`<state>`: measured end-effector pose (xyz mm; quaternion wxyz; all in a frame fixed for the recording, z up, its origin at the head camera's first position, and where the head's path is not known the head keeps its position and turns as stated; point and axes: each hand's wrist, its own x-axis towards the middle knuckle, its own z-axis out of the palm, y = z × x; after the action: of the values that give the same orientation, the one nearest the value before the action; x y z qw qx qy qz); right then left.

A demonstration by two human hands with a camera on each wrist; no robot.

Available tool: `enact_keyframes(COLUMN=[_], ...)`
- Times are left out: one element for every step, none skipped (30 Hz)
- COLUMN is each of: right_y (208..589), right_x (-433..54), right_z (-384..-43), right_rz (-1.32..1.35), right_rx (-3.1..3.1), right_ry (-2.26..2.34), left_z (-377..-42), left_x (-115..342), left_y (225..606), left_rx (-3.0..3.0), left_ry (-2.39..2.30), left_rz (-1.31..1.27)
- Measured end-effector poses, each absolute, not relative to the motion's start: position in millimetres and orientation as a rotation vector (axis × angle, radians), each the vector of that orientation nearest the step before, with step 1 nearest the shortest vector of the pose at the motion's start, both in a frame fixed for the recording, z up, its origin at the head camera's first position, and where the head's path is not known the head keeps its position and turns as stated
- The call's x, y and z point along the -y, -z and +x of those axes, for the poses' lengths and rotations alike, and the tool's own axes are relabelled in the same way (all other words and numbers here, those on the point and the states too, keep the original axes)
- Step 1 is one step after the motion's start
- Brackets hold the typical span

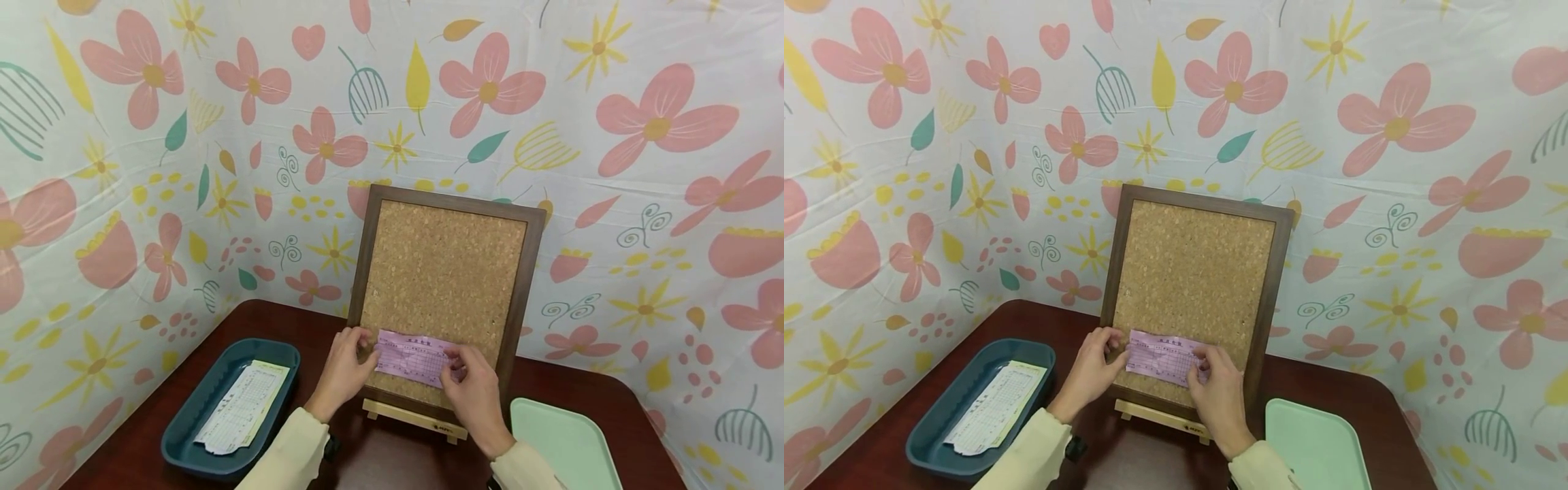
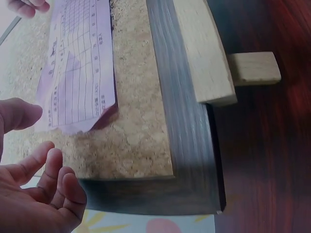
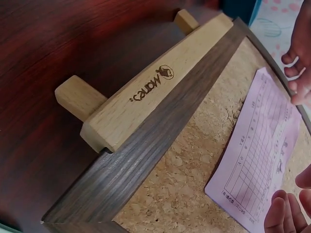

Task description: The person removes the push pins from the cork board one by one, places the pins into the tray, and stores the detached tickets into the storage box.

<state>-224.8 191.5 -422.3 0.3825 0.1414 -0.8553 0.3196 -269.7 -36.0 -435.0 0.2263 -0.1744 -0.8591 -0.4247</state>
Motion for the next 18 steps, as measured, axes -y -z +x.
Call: enact_keyframes(right_y=[422.1, 421.9, 422.0, 422.1, 422.1, 422.1, 422.0, 421.9, 421.5, 420.9, 420.1, 419.2, 418.6, 417.7, 416.8, 416.1, 415.4, 415.0], right_x=[-190.7, -190.0, -189.5, -188.9, -188.4, -187.7, -186.9, -186.2, -185.2, -184.1, -182.9, -181.6, -180.3, -179.1, -177.6, -176.4, -175.1, -174.0], right_z=[-225.7, -226.6, -227.5, -228.4, -229.4, -230.4, -231.5, -232.7, -233.7, -234.7, -235.7, -236.7, -237.8, -238.5, -239.1, -239.9, -240.5, -241.2], right_rz=[0.363, 0.365, 0.368, 0.372, 0.378, 0.383, 0.389, 0.392, 0.396, 0.399, 0.402, 0.405, 0.406, 0.404, 0.402, 0.399, 0.395, 0.39], right_rx=[2.18, 2.179, 2.175, 2.174, 2.171, 2.169, 2.167, 2.167, 2.167, 2.168, 2.169, 2.171, 2.174, 2.179, 2.187, 2.195, 2.203, 2.211], right_ry=[-0.815, -0.812, -0.812, -0.813, -0.816, -0.817, -0.82, -0.819, -0.821, -0.822, -0.825, -0.828, -0.831, -0.835, -0.843, -0.847, -0.858, -0.865], left_z=[-269.8, -270.0, -270.4, -270.8, -271.4, -272.1, -272.4, -273.1, -273.6, -274.0, -274.3, -274.5, -274.5, -274.9, -275.0, -275.1, -275.4, -275.6], left_x=[34.6, 33.3, 32.1, 31.0, 29.8, 28.6, 27.5, 26.4, 25.2, 24.1, 23.1, 22.1, 21.3, 20.5, 19.9, 19.4, 18.9, 18.5], left_y=[434.1, 433.1, 432.6, 432.1, 432.0, 432.2, 432.5, 432.9, 433.3, 433.5, 433.6, 433.6, 433.5, 433.4, 433.3, 433.1, 433.2, 433.3], left_rx=[2.367, 2.365, 2.363, 2.361, 2.359, 2.359, 2.361, 2.359, 2.36, 2.36, 2.358, 2.355, 2.352, 2.35, 2.35, 2.345, 2.344, 2.343], left_ry=[1.175, 1.181, 1.183, 1.185, 1.186, 1.186, 1.185, 1.181, 1.178, 1.174, 1.169, 1.169, 1.165, 1.164, 1.164, 1.158, 1.158, 1.158], left_rz=[-0.48, -0.48, -0.479, -0.477, -0.475, -0.474, -0.472, -0.469, -0.467, -0.465, -0.466, -0.466, -0.466, -0.464, -0.463, -0.466, -0.466, -0.466])
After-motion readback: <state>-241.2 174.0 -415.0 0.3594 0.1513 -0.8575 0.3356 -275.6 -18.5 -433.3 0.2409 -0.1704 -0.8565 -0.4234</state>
